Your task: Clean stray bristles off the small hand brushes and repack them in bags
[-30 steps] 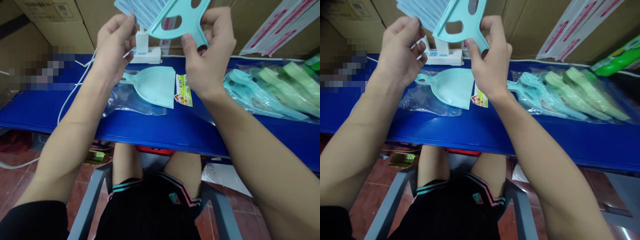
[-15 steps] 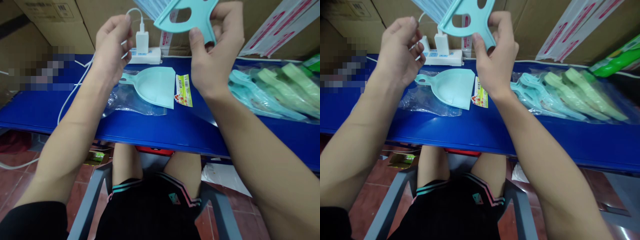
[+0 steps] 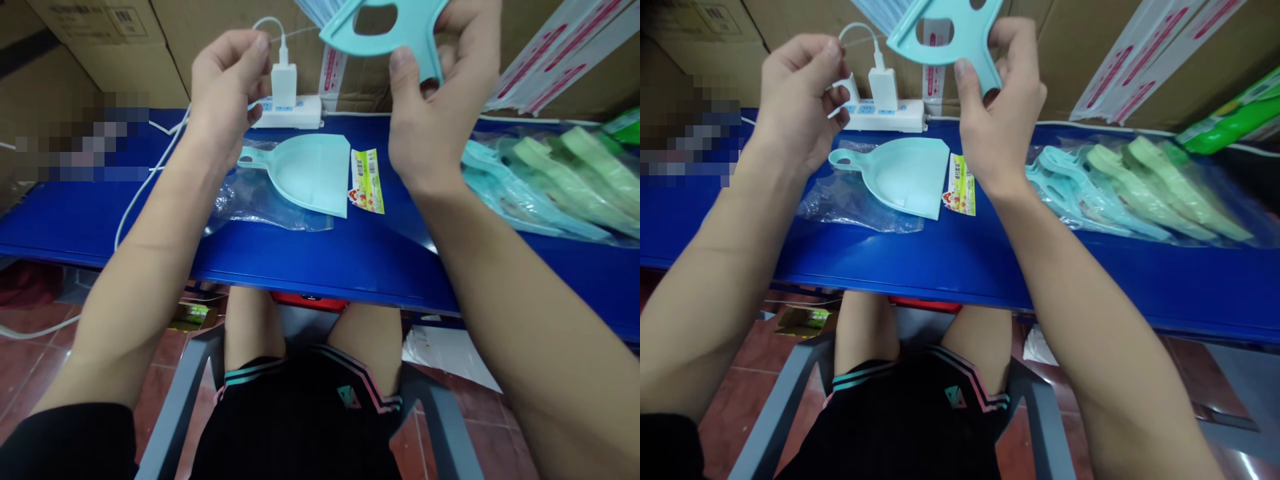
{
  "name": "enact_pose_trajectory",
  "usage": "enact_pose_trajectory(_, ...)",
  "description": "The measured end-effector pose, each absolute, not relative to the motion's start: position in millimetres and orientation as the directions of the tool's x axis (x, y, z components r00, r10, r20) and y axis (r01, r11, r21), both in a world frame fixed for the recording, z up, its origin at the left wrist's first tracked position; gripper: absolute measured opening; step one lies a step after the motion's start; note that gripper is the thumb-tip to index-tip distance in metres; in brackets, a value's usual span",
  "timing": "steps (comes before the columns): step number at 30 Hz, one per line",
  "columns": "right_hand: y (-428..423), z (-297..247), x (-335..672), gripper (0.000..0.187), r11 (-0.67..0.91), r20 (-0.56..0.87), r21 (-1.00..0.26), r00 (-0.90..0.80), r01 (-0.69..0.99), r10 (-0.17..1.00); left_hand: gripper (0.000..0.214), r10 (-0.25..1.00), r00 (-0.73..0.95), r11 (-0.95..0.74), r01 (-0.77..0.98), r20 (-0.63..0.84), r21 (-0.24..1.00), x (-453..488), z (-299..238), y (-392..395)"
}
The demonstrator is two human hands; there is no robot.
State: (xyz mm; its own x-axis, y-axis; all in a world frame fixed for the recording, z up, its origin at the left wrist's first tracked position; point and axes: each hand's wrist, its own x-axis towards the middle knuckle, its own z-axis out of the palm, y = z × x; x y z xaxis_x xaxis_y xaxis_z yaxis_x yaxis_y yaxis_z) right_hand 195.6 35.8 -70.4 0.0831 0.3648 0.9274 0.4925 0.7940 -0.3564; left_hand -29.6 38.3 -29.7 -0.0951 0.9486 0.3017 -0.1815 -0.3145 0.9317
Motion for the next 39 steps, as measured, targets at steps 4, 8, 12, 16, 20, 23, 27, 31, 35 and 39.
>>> enact_pose_trajectory(4,37.9,-72.2,191.2,0.029,0.833,0.952,-0.301,0.091,0.465,0.293,0.036,0.945,-0.095,-0.323,-0.139,0.312,0.936,-28.6,-30.3,37.7)
enact_pose_trajectory(8,38.7,-73.5,190.5,0.014,0.833,0.956,-0.285,0.084,0.474,0.280,0.035,0.941,-0.068,-0.337,-0.125,0.331,0.933,-28.1,-29.0,35.5)
enact_pose_trajectory(12,33.9,-71.4,189.0,0.012,0.799,0.943,-0.311,0.064,0.514,0.326,0.042,0.944,-0.050,-0.330,-0.122,0.326,0.936,-29.0,-29.1,37.6)
enact_pose_trajectory(16,26.0,-65.6,191.3,0.015,0.754,0.901,-0.360,-0.007,0.549,0.434,0.050,0.947,-0.053,-0.320,-0.128,0.315,0.939,-30.4,-29.7,41.8)
enact_pose_trajectory(20,21.9,-62.7,194.2,0.011,0.735,0.883,-0.377,-0.020,0.563,0.468,0.054,0.947,-0.065,-0.320,-0.127,0.314,0.939,-30.4,-29.1,42.7)
enact_pose_trajectory(23,24.7,-64.8,194.1,0.011,0.741,0.892,-0.368,-0.013,0.561,0.452,0.050,0.948,-0.067,-0.318,-0.136,0.312,0.938,-30.0,-28.1,41.8)
enact_pose_trajectory(27,32.6,-69.3,193.4,0.011,0.806,0.942,-0.282,-0.009,0.520,0.336,0.042,0.943,-0.062,-0.333,-0.168,0.327,0.928,-29.6,-27.6,41.5)
enact_pose_trajectory(31,33.7,-69.6,193.9,0.012,0.789,0.927,-0.317,-0.003,0.526,0.374,0.042,0.940,-0.060,-0.340,-0.171,0.335,0.925,-28.5,-26.2,39.3)
enact_pose_trajectory(35,29.2,-67.2,194.0,0.014,0.754,0.901,-0.364,0.002,0.547,0.434,0.038,0.937,-0.049,-0.350,-0.175,0.347,0.920,-27.9,-24.6,35.3)
enact_pose_trajectory(39,27.7,-66.0,193.7,0.014,0.757,0.903,-0.355,-0.010,0.549,0.430,0.039,0.936,-0.033,-0.351,-0.181,0.351,0.919,-28.6,-27.0,35.4)
